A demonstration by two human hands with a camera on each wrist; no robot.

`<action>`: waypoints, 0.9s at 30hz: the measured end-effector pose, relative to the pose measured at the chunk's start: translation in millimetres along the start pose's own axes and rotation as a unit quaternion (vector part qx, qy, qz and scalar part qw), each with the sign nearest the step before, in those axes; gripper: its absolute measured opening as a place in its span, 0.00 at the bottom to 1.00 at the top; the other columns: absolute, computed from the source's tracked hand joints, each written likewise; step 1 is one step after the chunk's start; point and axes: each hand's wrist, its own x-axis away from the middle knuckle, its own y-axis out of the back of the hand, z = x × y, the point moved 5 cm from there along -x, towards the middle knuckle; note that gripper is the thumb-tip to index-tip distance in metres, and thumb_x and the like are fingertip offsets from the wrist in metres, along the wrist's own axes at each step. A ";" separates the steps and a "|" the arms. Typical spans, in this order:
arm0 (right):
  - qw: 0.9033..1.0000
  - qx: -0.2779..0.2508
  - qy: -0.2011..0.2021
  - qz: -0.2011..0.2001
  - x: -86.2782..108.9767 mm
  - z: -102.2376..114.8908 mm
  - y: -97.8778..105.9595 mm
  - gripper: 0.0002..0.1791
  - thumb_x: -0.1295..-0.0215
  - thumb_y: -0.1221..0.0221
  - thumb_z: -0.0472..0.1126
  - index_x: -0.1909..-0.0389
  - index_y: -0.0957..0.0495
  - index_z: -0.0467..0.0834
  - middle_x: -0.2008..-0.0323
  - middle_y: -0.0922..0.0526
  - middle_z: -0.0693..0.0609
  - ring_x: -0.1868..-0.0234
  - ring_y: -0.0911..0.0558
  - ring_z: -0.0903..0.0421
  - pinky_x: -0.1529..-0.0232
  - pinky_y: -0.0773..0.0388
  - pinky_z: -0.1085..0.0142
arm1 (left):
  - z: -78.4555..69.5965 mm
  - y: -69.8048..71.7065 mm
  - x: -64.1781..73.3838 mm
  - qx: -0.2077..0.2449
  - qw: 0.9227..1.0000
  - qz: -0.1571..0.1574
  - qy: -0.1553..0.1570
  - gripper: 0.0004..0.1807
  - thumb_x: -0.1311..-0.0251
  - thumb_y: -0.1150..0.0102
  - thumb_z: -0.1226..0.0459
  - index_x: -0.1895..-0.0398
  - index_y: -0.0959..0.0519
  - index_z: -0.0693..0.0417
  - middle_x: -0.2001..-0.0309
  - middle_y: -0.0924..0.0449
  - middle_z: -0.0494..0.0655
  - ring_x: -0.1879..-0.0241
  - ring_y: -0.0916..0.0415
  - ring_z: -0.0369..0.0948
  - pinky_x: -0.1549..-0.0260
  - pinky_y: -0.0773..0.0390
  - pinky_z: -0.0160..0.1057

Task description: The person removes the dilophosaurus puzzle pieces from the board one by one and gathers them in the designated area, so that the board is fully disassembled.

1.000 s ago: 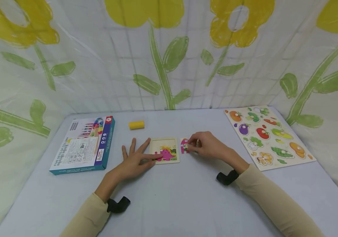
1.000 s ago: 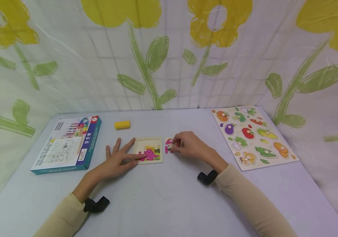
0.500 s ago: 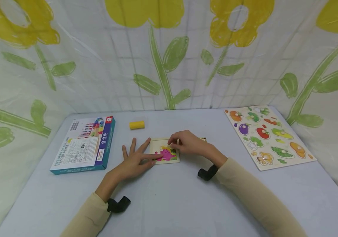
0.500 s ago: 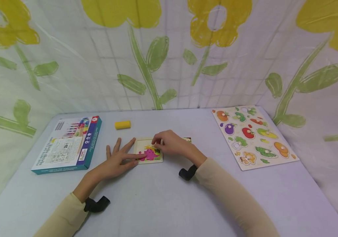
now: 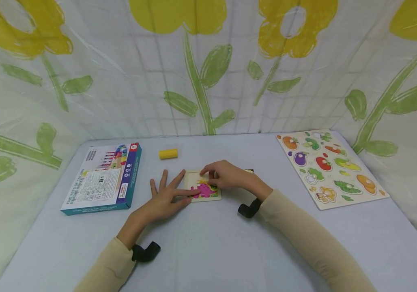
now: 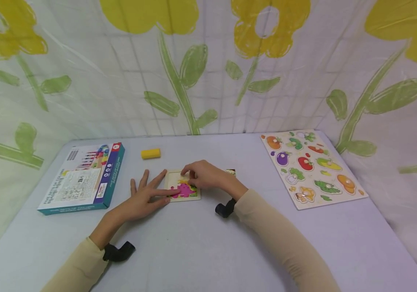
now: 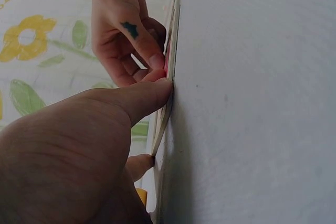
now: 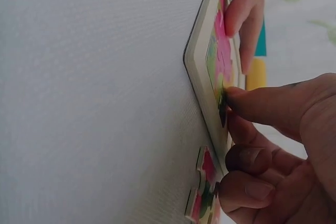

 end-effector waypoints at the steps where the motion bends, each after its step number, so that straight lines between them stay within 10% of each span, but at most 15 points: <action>1: 1.000 -0.001 -0.002 0.004 -0.7 -0.3 -0.1 0.17 0.25 0.37 0.38 0.38 0.17 0.42 0.65 0.15 0.52 0.66 0.23 0.62 0.61 0.25 0.71 | 0.1 -0.1 0.0 -0.001 1.000 0.000 0.000 0.18 0.24 0.40 0.51 0.35 0.17 0.27 0.11 0.59 0.52 0.17 0.85 0.73 0.33 0.88 0.82; 27: 1.000 -0.007 -0.015 0.003 -2.1 8.5 1.4 0.15 0.26 0.39 0.34 0.41 0.15 0.42 0.64 0.14 0.50 0.65 0.21 0.59 0.59 0.23 0.69 | 1.3 -0.6 0.5 0.005 1.000 -0.004 -0.006 0.18 0.25 0.40 0.51 0.36 0.16 0.28 0.11 0.59 0.53 0.17 0.85 0.72 0.33 0.89 0.81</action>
